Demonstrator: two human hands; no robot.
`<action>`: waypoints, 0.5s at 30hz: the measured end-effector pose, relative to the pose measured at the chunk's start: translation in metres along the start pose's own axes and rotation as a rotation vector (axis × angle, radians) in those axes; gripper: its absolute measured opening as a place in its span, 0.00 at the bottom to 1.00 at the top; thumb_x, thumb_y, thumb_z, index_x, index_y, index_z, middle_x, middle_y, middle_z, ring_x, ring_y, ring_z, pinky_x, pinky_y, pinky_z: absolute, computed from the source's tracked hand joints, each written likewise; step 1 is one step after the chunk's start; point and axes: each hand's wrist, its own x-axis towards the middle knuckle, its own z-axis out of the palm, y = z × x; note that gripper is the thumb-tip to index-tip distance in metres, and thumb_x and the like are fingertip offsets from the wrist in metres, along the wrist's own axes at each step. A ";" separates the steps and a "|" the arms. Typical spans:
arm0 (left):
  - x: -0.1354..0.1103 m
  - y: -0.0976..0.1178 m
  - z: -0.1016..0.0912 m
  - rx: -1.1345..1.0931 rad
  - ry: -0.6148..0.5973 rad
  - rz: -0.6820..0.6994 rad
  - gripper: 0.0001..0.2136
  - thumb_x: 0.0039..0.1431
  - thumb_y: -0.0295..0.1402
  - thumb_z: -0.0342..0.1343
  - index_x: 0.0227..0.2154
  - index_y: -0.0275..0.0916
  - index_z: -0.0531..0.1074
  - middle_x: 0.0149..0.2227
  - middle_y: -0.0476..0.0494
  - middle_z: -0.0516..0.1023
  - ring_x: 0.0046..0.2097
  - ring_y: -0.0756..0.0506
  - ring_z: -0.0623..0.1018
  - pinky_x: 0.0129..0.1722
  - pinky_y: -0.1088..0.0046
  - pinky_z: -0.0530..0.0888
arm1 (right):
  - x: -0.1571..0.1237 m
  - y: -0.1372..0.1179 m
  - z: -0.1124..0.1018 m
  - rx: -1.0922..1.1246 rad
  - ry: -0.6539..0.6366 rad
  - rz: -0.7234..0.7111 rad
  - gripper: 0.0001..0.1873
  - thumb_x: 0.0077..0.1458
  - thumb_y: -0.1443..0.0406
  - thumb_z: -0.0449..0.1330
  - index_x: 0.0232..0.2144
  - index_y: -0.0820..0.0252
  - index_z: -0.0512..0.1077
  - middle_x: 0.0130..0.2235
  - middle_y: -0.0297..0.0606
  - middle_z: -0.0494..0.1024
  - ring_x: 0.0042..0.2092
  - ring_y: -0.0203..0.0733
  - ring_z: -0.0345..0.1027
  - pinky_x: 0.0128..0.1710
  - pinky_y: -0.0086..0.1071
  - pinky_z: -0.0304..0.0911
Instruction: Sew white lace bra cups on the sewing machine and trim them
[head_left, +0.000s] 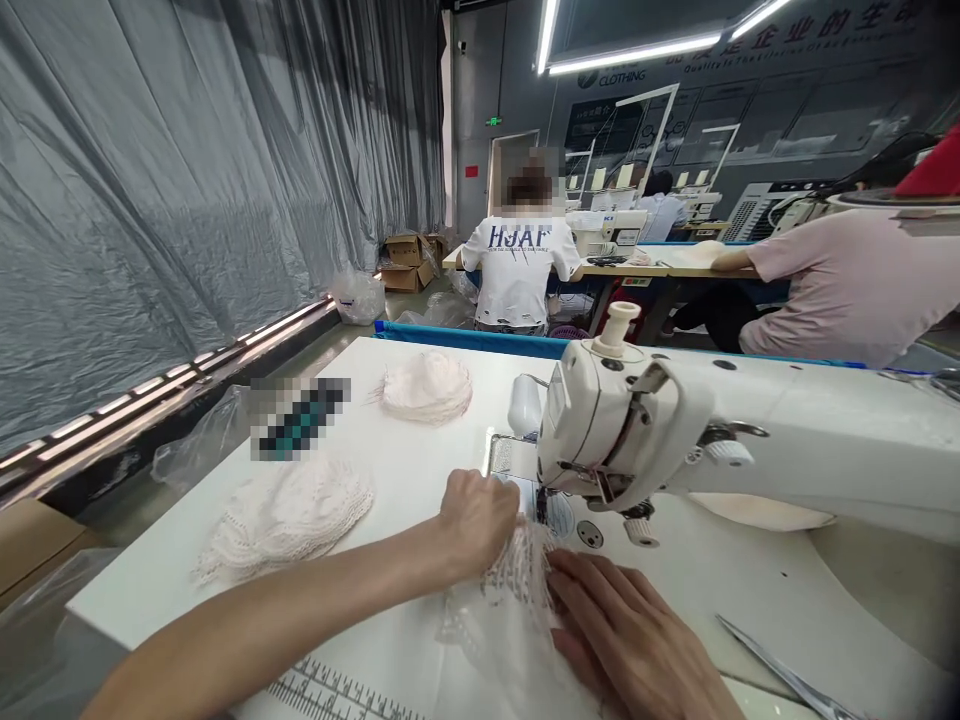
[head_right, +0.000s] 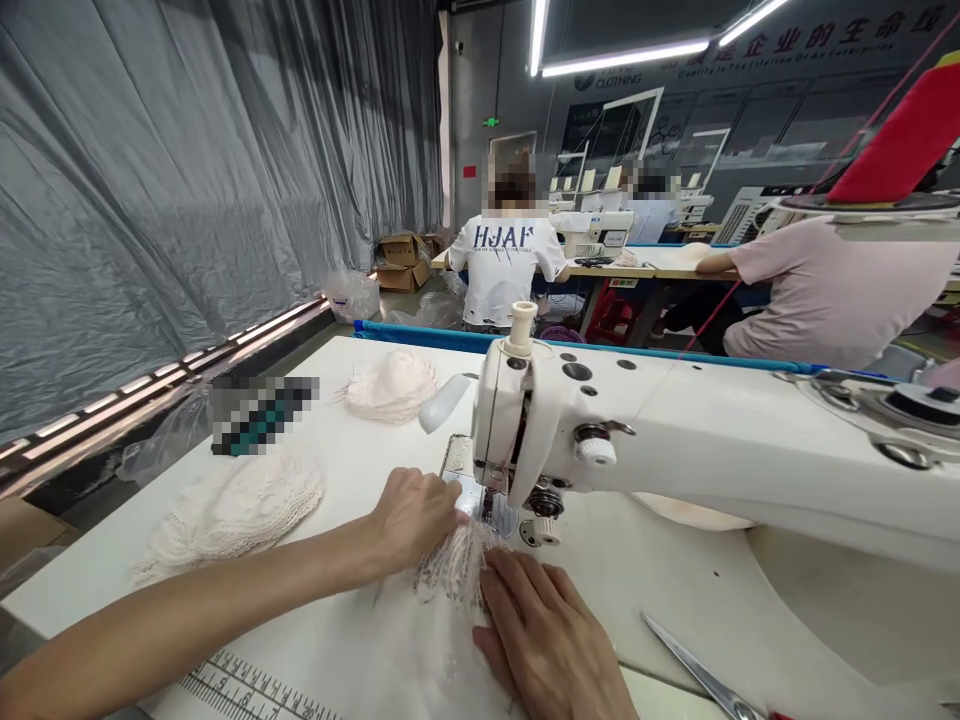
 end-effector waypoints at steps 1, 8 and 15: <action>-0.002 -0.001 0.002 0.021 0.039 0.002 0.11 0.61 0.31 0.49 0.25 0.34 0.68 0.25 0.42 0.71 0.31 0.42 0.74 0.32 0.67 0.64 | -0.003 0.003 0.002 0.021 -0.007 0.020 0.16 0.65 0.63 0.46 0.42 0.63 0.71 0.45 0.47 0.77 0.44 0.47 0.70 0.41 0.38 0.63; -0.033 0.001 0.020 0.146 0.347 0.568 0.06 0.61 0.22 0.47 0.33 0.35 0.68 0.36 0.46 0.72 0.39 0.48 0.71 0.39 0.68 0.65 | -0.004 0.004 0.002 0.112 0.060 0.131 0.19 0.67 0.58 0.42 0.38 0.56 0.71 0.43 0.42 0.78 0.43 0.43 0.71 0.42 0.40 0.52; -0.016 -0.009 0.030 0.221 0.368 0.502 0.08 0.59 0.21 0.47 0.27 0.35 0.66 0.32 0.48 0.71 0.37 0.49 0.71 0.44 0.67 0.63 | 0.001 0.029 -0.001 -0.047 -0.073 0.037 0.14 0.65 0.58 0.47 0.43 0.57 0.69 0.43 0.40 0.79 0.37 0.43 0.74 0.42 0.40 0.53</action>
